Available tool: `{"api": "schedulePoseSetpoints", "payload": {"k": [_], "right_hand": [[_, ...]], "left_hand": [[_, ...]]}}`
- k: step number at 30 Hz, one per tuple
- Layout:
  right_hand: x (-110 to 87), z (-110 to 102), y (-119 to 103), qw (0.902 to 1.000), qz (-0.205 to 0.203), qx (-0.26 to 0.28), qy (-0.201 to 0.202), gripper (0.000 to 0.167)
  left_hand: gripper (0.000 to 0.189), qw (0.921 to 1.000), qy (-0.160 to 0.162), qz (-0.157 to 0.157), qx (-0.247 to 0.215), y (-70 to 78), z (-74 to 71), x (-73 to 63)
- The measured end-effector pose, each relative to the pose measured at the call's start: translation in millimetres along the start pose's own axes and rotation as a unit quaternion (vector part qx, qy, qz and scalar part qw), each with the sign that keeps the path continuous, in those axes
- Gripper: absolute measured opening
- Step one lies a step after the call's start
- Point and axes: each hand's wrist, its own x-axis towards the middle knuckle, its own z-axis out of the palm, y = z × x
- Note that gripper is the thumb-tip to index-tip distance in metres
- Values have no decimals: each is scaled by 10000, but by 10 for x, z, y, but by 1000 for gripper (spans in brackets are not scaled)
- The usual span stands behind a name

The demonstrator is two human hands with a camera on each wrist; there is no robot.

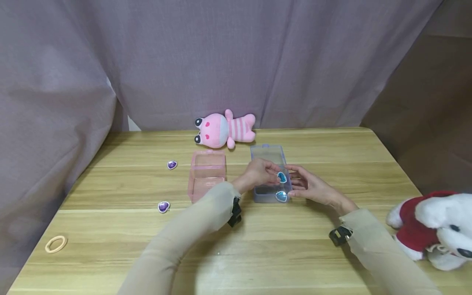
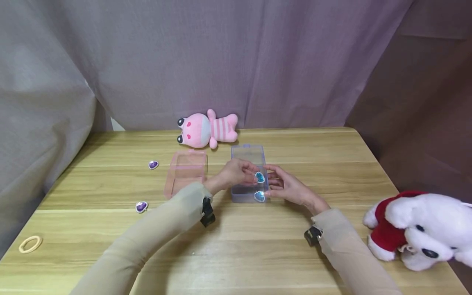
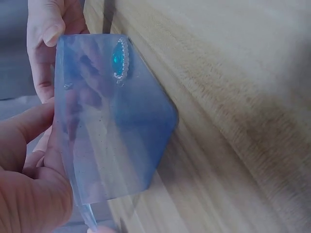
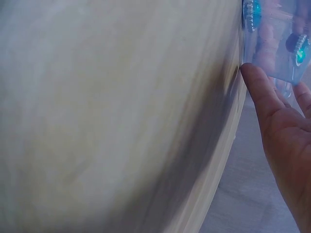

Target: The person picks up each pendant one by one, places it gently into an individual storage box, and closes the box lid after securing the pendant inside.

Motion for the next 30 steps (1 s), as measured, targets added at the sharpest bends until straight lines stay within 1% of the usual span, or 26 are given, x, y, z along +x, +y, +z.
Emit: {"api": "schedulePoseSetpoints", "payload": {"k": [4, 7, 11, 17, 20, 24, 27, 30], "right_hand": [[-3, 0, -8, 9999, 71, 77, -1, 81], [-2, 0, 0, 10000, 58, 4, 21, 81], [2, 6, 20, 10000, 4, -76, 49, 80], [-2, 7, 38, 9999, -62, -109, 89, 79], [-8, 4, 37, 9999, -63, -92, 76, 80], [-4, 2, 39, 10000, -56, -15, 59, 79], [-1, 1, 38, 10000, -45, -1, 53, 78], [3, 6, 34, 10000, -23, -6, 27, 78]], "left_hand": [[32, 9996, 1, 25, 265, 13, 3, 1], [33, 9987, 9, 25, 501, 26, 11, -8], [33, 9956, 33, 47, 939, 32, 27, -12], [33, 9898, 33, 150, 1416, 44, 57, -1], [33, 9798, 84, 350, 1967, 42, 81, 6], [32, 9591, 213, 536, 2773, 27, 124, 20], [31, 9485, 277, 528, 3112, 19, 156, 27], [29, 9429, 316, 529, 3272, 7, 176, 31]]}}
